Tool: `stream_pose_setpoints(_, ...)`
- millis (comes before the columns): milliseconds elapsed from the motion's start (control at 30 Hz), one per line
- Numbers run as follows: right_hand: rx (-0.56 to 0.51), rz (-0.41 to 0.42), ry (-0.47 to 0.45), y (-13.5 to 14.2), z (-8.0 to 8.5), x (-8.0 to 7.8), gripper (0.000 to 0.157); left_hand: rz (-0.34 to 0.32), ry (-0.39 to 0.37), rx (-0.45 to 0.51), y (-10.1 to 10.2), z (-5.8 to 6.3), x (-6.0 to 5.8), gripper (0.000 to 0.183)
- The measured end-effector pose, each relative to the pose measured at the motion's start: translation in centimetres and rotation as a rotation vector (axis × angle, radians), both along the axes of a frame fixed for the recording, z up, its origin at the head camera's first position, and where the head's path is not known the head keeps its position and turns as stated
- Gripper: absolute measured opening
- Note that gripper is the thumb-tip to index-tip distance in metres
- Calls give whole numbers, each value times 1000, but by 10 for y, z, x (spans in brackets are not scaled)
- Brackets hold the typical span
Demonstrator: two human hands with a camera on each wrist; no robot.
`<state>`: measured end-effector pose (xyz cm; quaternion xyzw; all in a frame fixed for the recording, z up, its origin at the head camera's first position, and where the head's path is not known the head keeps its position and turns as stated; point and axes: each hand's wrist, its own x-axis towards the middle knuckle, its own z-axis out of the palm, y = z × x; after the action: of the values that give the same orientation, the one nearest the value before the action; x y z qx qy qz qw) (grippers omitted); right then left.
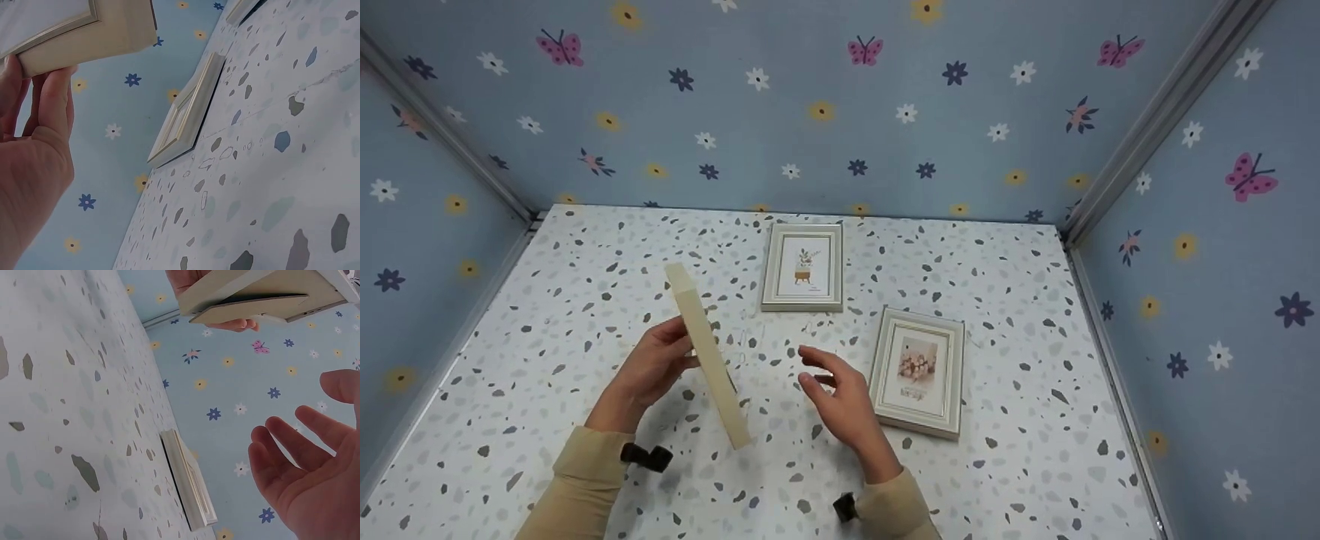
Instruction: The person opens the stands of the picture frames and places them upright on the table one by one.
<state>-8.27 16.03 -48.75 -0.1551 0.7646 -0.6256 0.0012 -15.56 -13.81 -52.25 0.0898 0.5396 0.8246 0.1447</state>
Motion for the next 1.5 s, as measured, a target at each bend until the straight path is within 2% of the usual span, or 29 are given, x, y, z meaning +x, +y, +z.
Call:
stream_pose_setpoints(233, -110, 68, -15, -9, 2, -2, 34, -23, 3, 39, 3, 2, 1, 27)
stream_pose_setpoints(400, -127, 115, -10, -17, 2, -4, 34, -49, 7, 55, 6, 3, 1, 26)
stream_pose_setpoints(667, -175, 146, -101, -31, -31, -19, 34, -64, -15, 84, 12, 3, 1, 26)
stream_pose_setpoints(867, -259, 193, -155, -39, -43, -22, 34, -60, -46, 58, 14, 5, 3, 30)
stream_pose_setpoints(1100, -306, 247, -159, -45, -44, -23, 37, -49, -67, 28, 14, 5, 3, 31)
stream_pose_setpoints(1500, -366, 326, -163, -51, -46, -23, 39, -127, -1, 5, 11, -2, 3, 27)
